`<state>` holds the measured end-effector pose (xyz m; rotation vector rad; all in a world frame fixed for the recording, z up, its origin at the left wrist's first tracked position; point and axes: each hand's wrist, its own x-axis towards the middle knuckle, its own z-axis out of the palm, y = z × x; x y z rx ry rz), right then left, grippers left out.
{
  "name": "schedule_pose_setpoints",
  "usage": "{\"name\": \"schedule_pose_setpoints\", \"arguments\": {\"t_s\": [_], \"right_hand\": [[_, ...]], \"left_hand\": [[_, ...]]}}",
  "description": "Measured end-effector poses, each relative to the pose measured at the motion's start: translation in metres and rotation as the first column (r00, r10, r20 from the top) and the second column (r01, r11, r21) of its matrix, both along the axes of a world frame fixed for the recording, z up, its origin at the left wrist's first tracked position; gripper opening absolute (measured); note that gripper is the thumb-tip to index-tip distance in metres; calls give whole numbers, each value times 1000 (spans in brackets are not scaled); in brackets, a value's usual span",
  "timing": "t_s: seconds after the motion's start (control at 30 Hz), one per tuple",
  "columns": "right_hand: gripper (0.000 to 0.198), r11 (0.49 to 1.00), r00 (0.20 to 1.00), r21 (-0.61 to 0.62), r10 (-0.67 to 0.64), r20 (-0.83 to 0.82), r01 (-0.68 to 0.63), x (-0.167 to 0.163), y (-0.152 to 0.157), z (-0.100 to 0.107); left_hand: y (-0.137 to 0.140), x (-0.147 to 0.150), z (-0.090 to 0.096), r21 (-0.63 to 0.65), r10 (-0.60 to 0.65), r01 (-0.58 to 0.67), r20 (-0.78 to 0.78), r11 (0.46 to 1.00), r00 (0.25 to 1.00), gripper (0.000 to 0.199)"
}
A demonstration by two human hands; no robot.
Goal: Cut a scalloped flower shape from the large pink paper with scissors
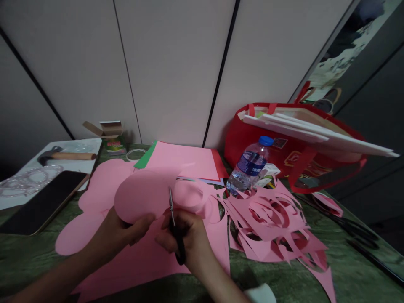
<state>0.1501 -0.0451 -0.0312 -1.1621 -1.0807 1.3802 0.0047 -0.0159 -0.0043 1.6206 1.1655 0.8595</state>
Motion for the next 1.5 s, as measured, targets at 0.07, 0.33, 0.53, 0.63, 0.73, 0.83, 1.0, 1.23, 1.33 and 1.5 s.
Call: {"name": "schedule_pose_setpoints", "arguments": {"t_s": [0.07,0.33,0.53,0.63,0.73,0.83,1.0,1.23,1.33,1.5], "right_hand": [[15,1000,1000,-10,-15,-7,15,-1,0,1],[14,999,1000,-40,-10,3,10,0,0,4],[16,1000,1000,5,15,-19,-15,1,-1,2],[16,999,999,22,33,-11,-33,0,-3,1],[21,997,997,39,71,-32,-70,-2,-5,-3],[26,991,990,51,127,-58,-124,-4,-6,-8],[33,993,993,93,85,-83,-77,-2,-4,-8],[35,991,995,111,81,-56,-74,1,-2,-1],[37,992,996,97,82,-39,-78,1,-2,-2],[35,987,995,129,99,-33,-94,2,-3,-2]], "left_hand": [[0,-1,-1,7,-2,2,-3,1000,1000,21],[2,-1,-1,-22,0,1,6,1000,1000,24],[1,-1,0,-64,4,-1,48,998,999,25],[1,0,0,-79,-18,23,73,997,997,29],[0,1,0,-89,-4,8,46,996,999,38],[0,0,-2,-113,13,-12,14,993,1000,45],[-2,2,1,-91,27,-25,26,996,999,36],[-6,4,6,-108,-3,11,77,994,997,29],[-6,3,5,-105,15,-8,65,994,998,30],[-5,3,3,-88,48,-47,20,995,999,33]]}}
